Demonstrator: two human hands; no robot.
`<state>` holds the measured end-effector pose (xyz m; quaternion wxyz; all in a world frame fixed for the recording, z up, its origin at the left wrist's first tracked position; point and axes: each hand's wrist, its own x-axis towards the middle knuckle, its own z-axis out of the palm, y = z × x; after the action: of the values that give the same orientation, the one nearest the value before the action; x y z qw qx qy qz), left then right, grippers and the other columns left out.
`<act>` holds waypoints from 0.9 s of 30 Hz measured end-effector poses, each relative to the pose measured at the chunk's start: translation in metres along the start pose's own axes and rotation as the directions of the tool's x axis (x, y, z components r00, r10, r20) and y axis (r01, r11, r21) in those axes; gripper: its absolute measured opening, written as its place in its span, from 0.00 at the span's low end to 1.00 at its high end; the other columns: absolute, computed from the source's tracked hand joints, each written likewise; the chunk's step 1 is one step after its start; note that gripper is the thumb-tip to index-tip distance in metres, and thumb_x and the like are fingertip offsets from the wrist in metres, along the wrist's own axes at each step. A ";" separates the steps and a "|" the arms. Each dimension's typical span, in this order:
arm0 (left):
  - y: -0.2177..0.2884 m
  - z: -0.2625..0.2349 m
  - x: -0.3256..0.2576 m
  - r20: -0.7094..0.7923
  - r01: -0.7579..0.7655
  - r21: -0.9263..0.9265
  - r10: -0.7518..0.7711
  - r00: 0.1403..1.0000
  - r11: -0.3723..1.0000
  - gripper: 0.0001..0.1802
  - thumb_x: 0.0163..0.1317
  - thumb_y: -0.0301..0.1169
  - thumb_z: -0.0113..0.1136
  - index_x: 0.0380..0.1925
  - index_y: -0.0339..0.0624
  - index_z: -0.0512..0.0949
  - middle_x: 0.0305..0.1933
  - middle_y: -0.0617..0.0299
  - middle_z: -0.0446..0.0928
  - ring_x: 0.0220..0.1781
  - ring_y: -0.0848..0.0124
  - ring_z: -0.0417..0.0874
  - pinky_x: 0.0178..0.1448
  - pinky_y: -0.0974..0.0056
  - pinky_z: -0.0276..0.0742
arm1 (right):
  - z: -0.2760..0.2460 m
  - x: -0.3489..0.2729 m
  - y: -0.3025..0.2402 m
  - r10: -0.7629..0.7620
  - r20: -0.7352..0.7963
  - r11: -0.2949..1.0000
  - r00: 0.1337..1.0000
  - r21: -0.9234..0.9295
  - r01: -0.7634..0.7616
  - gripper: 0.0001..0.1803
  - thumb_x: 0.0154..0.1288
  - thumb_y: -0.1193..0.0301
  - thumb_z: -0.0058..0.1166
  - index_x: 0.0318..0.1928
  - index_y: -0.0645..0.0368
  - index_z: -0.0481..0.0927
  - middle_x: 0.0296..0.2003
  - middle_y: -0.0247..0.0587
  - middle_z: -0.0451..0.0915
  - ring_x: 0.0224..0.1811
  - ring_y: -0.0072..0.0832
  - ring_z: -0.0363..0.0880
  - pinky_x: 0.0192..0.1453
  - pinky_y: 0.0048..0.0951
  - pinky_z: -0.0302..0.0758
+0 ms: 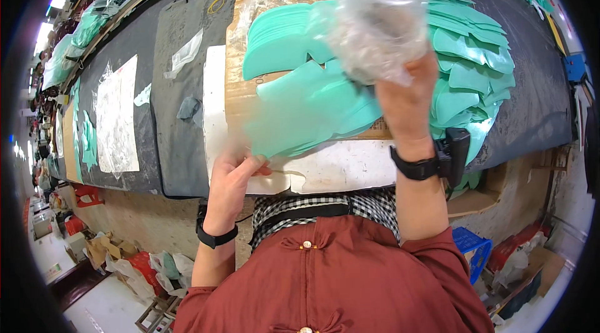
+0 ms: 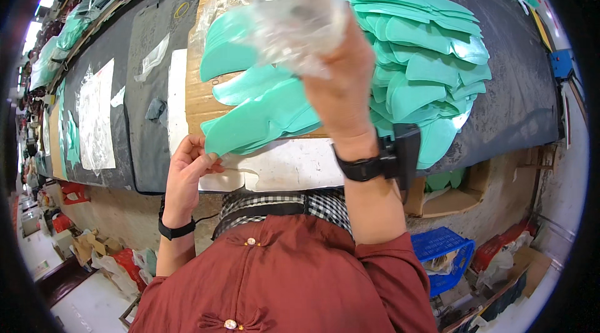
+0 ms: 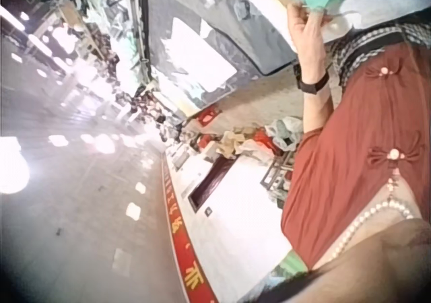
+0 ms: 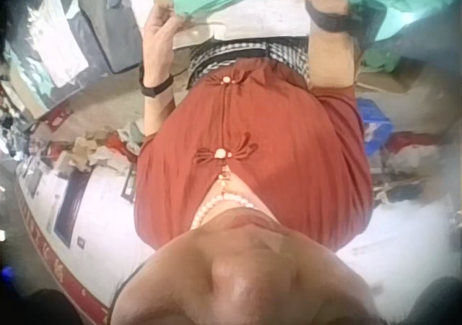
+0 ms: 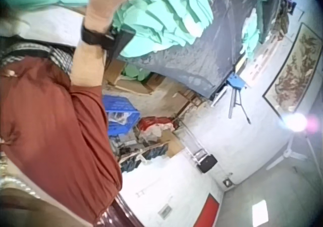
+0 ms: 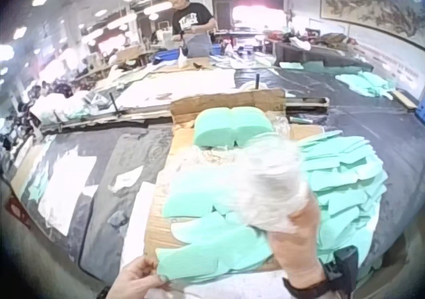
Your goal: The recorder is applying a liquid substance from a plastic bottle to green shoe components on a workbench.
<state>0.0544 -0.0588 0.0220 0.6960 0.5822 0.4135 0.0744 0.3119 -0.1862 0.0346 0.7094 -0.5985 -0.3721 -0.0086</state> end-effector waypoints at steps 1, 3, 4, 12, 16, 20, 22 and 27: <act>0.002 0.000 -0.002 0.011 -0.026 -0.022 0.026 1.000 0.999 0.08 0.63 0.25 0.60 0.42 0.40 0.73 0.33 0.64 0.79 0.34 0.74 0.82 0.44 0.67 0.78 | -0.013 0.001 0.002 0.009 -0.012 0.998 1.000 0.062 -0.008 0.27 0.60 0.71 0.63 0.60 0.62 0.73 0.54 0.41 0.77 0.55 0.33 0.78 0.61 0.35 0.74; 0.005 -0.001 -0.004 0.021 -0.053 -0.046 0.054 0.998 0.998 0.08 0.64 0.24 0.59 0.42 0.39 0.73 0.34 0.64 0.79 0.35 0.74 0.82 0.45 0.68 0.78 | -0.034 -0.001 0.005 0.018 -0.020 0.992 1.000 0.123 -0.015 0.27 0.64 0.70 0.61 0.62 0.61 0.71 0.63 0.42 0.71 0.63 0.33 0.72 0.69 0.40 0.70; 0.005 -0.001 -0.005 0.006 -0.195 -0.022 0.195 0.981 0.981 0.08 0.65 0.23 0.58 0.43 0.38 0.73 0.35 0.63 0.79 0.36 0.74 0.82 0.45 0.68 0.77 | -0.044 -0.005 0.004 0.012 -0.136 0.992 0.991 0.127 0.005 0.29 0.63 0.67 0.63 0.63 0.58 0.70 0.64 0.40 0.70 0.65 0.34 0.70 0.70 0.42 0.67; -0.022 -0.020 0.013 0.037 -0.610 0.651 0.784 0.619 0.451 0.07 0.64 0.16 0.57 0.41 0.36 0.76 0.42 0.54 0.81 0.41 0.66 0.85 0.47 0.65 0.80 | -0.080 -0.033 -0.029 0.304 -0.333 0.813 0.892 0.579 -0.061 0.30 0.67 0.54 0.56 0.65 0.52 0.68 0.62 0.35 0.71 0.66 0.35 0.68 0.71 0.48 0.64; -0.040 -0.025 0.020 0.191 -0.626 0.731 0.800 0.569 0.271 0.12 0.58 0.14 0.59 0.41 0.40 0.77 0.46 0.50 0.82 0.43 0.58 0.85 0.46 0.63 0.81 | -0.053 -0.025 -0.045 0.203 -0.160 0.870 0.966 0.483 -0.103 0.30 0.68 0.54 0.55 0.65 0.55 0.68 0.62 0.40 0.71 0.67 0.38 0.67 0.72 0.47 0.64; -0.039 -0.032 0.022 0.270 -0.616 0.750 0.738 0.619 0.242 0.14 0.57 0.14 0.57 0.42 0.40 0.78 0.47 0.53 0.82 0.50 0.56 0.83 0.55 0.58 0.79 | -0.049 -0.041 -0.029 0.122 -0.296 0.991 0.947 -0.016 -0.133 0.31 0.62 0.63 0.63 0.63 0.60 0.69 0.59 0.46 0.72 0.63 0.43 0.69 0.69 0.47 0.65; -0.030 -0.032 0.022 0.286 -0.609 0.770 0.749 0.598 0.191 0.16 0.56 0.16 0.59 0.45 0.40 0.78 0.50 0.53 0.81 0.55 0.55 0.81 0.61 0.55 0.74 | -0.053 -0.050 -0.018 -0.207 0.097 0.402 0.974 -0.899 0.175 0.31 0.56 0.72 0.70 0.60 0.62 0.72 0.56 0.49 0.74 0.59 0.47 0.72 0.65 0.49 0.66; 0.012 0.015 0.019 0.256 -0.648 0.681 0.717 0.648 0.342 0.37 0.51 0.35 0.70 0.63 0.45 0.70 0.65 0.44 0.70 0.70 0.47 0.66 0.75 0.45 0.54 | -0.048 -0.049 -0.011 0.055 -0.260 0.879 0.964 -0.446 -0.170 0.31 0.68 0.61 0.58 0.67 0.55 0.64 0.61 0.37 0.70 0.64 0.34 0.70 0.69 0.42 0.67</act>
<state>0.0813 -0.0553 0.0224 0.2906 0.9195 0.1553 0.2143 0.2964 -0.2511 0.0168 0.5845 -0.7659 -0.2353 -0.1281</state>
